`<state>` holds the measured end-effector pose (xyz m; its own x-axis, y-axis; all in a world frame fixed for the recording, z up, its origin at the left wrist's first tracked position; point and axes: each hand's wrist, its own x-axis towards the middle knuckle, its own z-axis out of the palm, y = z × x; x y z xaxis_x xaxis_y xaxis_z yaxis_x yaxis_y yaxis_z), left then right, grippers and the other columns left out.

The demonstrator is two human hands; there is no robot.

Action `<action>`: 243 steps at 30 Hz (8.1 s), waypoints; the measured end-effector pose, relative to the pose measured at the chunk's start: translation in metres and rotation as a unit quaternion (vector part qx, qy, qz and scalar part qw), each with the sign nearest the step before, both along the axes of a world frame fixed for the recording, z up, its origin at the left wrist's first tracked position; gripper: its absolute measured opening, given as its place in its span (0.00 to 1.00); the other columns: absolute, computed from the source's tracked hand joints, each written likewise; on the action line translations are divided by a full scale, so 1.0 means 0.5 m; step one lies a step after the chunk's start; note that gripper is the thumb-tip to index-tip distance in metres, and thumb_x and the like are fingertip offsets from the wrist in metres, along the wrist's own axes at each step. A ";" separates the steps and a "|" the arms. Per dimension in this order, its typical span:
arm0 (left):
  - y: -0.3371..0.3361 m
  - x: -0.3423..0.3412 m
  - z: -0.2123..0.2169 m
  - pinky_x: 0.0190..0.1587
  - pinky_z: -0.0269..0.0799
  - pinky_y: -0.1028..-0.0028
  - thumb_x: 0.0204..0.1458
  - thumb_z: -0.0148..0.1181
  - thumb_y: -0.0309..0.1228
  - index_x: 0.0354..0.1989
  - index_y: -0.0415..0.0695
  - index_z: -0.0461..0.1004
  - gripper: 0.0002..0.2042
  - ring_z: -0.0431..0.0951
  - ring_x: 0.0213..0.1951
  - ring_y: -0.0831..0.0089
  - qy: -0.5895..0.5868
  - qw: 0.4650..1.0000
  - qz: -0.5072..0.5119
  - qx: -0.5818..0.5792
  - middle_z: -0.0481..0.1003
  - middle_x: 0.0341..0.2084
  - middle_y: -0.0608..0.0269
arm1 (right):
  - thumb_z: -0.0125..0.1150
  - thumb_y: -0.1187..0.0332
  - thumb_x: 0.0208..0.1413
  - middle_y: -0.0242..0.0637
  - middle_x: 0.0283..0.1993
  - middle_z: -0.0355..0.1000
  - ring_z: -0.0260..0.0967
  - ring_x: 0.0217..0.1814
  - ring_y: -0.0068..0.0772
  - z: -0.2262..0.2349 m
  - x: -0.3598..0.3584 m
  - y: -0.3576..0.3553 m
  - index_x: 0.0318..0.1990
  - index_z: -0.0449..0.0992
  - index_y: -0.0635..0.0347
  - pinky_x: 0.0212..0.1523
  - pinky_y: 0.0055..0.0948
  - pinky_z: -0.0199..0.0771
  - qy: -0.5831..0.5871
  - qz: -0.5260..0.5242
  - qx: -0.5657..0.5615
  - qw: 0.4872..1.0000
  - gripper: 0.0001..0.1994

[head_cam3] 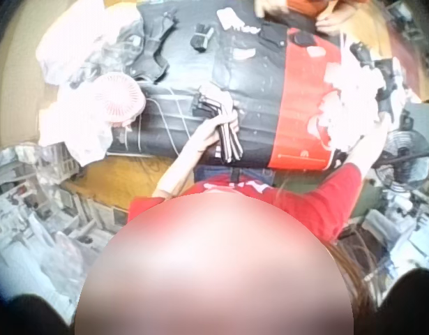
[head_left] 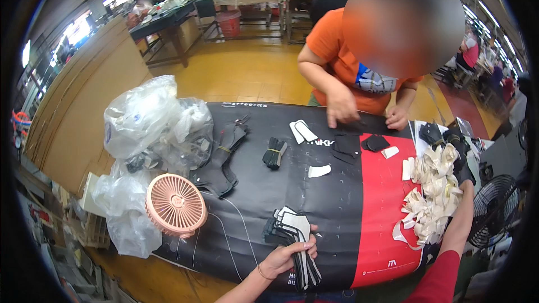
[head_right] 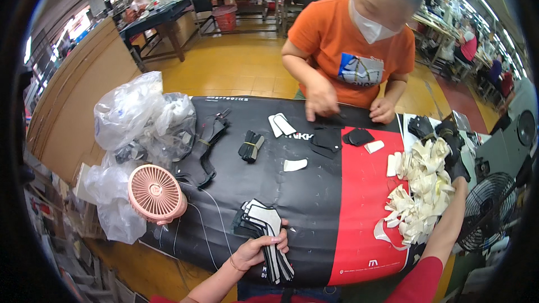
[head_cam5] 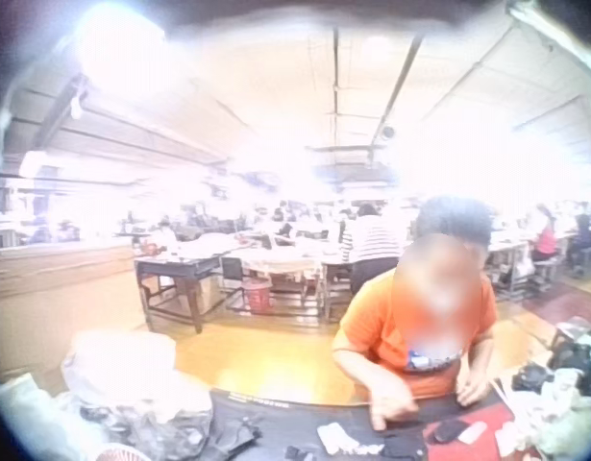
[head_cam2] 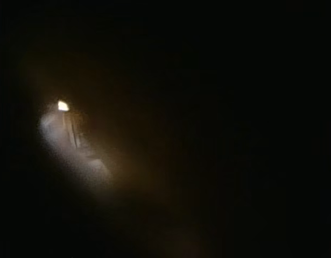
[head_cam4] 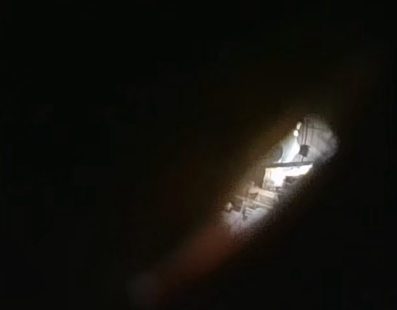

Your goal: The person repeatedly picks up small white and black fabric pieces from a table, folds or aligns them, and places them into piles. They also handle rubber bands and a small fan, moving items aside to reach the work. The person works one piece at a time, occasionally turning pieces over and stacking them.

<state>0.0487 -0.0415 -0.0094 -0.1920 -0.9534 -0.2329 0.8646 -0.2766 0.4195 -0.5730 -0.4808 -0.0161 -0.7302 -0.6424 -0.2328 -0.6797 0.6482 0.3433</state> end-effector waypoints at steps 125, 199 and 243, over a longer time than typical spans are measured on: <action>0.066 -0.064 0.157 0.33 0.75 0.72 0.46 0.64 0.23 0.48 0.41 0.62 0.22 0.78 0.28 0.69 -0.227 0.956 0.030 -0.185 0.68 0.54 0.39 | 0.82 0.46 0.33 0.35 0.63 0.71 0.59 0.70 0.38 0.162 0.864 0.697 0.70 0.58 0.59 0.69 0.40 0.51 -0.856 0.430 -0.092 0.270 0.56; 0.134 -0.042 0.149 0.37 0.74 0.55 0.39 0.68 0.26 0.49 0.48 0.68 0.25 0.80 0.35 0.47 -0.813 0.557 0.169 0.014 0.79 0.32 0.51 | 0.81 0.53 0.39 0.49 0.61 0.68 0.68 0.62 0.43 0.256 0.874 0.732 0.66 0.61 0.66 0.63 0.39 0.67 -0.680 0.564 -0.153 0.443 0.48; 0.221 0.125 -0.001 0.67 0.47 0.53 0.52 0.63 0.31 0.48 0.42 0.76 0.15 0.64 0.62 0.52 -0.794 0.372 0.459 0.140 0.69 0.59 0.45 | 0.71 0.66 0.52 0.53 0.64 0.62 0.75 0.52 0.46 0.077 1.124 0.836 0.57 0.72 0.60 0.52 0.38 0.78 -0.552 0.708 -0.074 0.434 0.25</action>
